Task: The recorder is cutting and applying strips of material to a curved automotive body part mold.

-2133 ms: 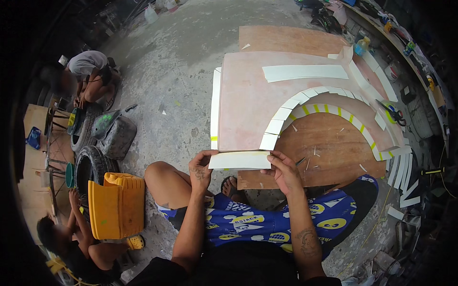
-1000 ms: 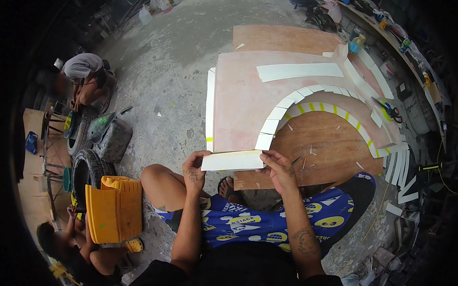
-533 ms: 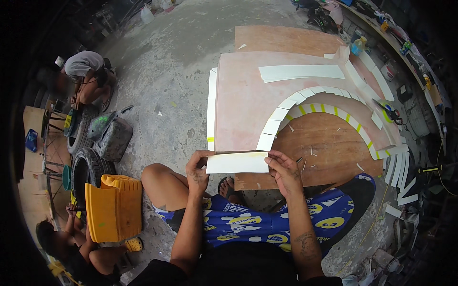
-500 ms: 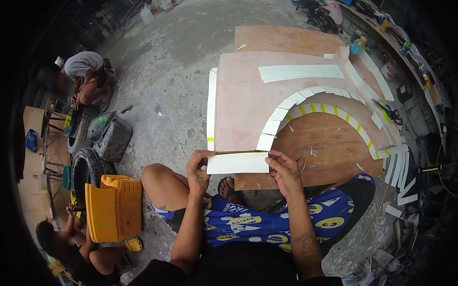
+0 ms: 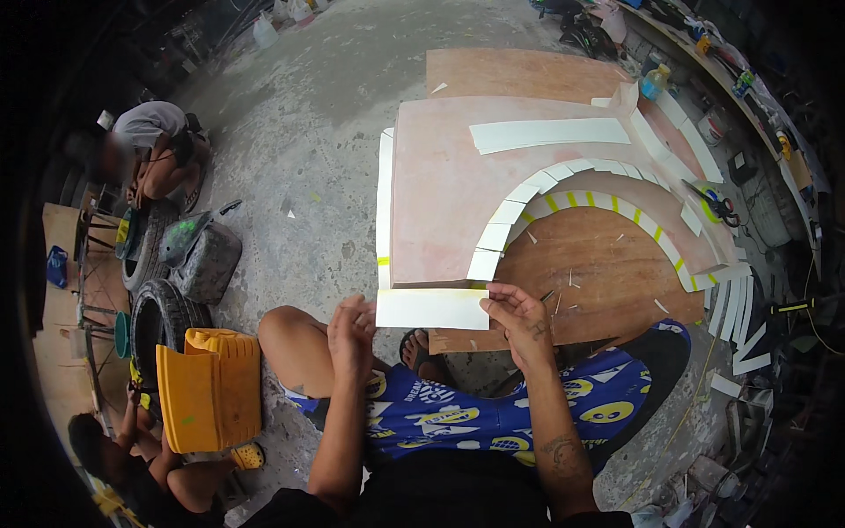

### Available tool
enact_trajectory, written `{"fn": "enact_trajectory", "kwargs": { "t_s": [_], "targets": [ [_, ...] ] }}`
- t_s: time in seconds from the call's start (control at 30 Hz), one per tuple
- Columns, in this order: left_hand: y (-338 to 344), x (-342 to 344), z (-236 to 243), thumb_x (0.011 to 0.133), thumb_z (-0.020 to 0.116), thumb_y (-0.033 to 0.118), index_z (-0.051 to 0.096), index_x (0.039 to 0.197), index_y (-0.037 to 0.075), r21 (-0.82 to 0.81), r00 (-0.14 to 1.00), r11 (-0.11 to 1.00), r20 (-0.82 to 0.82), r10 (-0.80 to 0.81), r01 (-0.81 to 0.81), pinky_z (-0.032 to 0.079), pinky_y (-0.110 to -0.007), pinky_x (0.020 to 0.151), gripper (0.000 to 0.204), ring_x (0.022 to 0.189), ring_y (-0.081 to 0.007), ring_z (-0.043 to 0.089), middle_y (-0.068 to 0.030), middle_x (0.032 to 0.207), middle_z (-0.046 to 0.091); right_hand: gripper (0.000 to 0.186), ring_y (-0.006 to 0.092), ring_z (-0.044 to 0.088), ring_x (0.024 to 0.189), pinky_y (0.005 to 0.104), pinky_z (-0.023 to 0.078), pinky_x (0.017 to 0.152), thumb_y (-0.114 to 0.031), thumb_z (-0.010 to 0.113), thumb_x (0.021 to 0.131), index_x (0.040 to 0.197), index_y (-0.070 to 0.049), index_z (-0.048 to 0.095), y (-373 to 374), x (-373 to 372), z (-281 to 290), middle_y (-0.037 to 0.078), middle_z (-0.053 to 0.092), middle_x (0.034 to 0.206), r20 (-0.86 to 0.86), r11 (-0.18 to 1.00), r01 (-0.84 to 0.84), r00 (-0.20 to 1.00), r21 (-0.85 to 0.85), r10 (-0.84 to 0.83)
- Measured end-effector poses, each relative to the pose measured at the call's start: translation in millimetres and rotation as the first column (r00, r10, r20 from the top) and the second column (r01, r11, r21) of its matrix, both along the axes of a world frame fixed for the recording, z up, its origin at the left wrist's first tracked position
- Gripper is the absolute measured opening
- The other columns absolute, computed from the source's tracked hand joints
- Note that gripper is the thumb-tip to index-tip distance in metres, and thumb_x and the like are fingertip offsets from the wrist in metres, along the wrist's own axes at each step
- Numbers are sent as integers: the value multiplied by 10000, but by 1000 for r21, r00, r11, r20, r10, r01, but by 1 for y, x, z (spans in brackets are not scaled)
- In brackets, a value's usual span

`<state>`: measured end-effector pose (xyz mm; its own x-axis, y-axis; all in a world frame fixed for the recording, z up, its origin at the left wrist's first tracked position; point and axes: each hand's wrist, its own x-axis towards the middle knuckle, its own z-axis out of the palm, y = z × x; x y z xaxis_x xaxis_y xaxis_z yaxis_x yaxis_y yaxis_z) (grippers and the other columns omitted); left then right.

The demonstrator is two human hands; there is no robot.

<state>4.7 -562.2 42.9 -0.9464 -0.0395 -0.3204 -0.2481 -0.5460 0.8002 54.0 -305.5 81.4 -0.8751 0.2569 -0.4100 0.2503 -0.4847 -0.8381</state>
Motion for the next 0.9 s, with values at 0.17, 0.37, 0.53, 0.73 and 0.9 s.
{"fn": "enact_trajectory", "kwargs": {
  "t_s": [0.17,0.37,0.53,0.73,0.9],
  "targets": [
    [15,37,16,977,540,341,547,1121,-33,182,912,913,125,-390,365,542,-351,755,401,879,-267,660,-158,1008,652,292,90,612,871,215,510,728,-38,735,827,1094,10,626,2,2,-9,46,645,962,-6,999,-46,999,10,46],
    [62,20,18,914,606,99,501,1152,-65,-26,945,953,147,-294,300,560,-309,602,308,700,-227,670,-175,915,645,245,92,610,863,225,523,674,-107,712,868,1066,8,625,-3,-10,6,64,647,975,-16,996,-89,996,28,89],
    [70,14,22,911,610,104,502,1158,-68,0,946,955,131,-295,298,561,-299,605,319,684,-210,669,-160,905,651,228,96,620,735,220,522,610,-225,684,902,980,-16,635,8,-27,-9,46,658,871,63,991,2,998,133,-10],
    [67,9,15,910,616,106,503,1164,-58,13,939,950,148,-311,313,551,-284,576,323,665,-198,664,-149,894,655,187,83,620,668,207,515,563,-191,713,877,932,-31,635,7,-28,-22,27,662,832,87,997,-5,996,81,-2],
    [69,9,11,906,629,110,548,1095,-61,-16,942,949,126,-312,316,539,-272,562,268,645,-187,654,-140,858,654,193,88,619,640,217,521,525,-169,740,855,950,-31,644,13,-27,-23,29,664,828,23,1000,25,999,15,-25]
  ]
}}
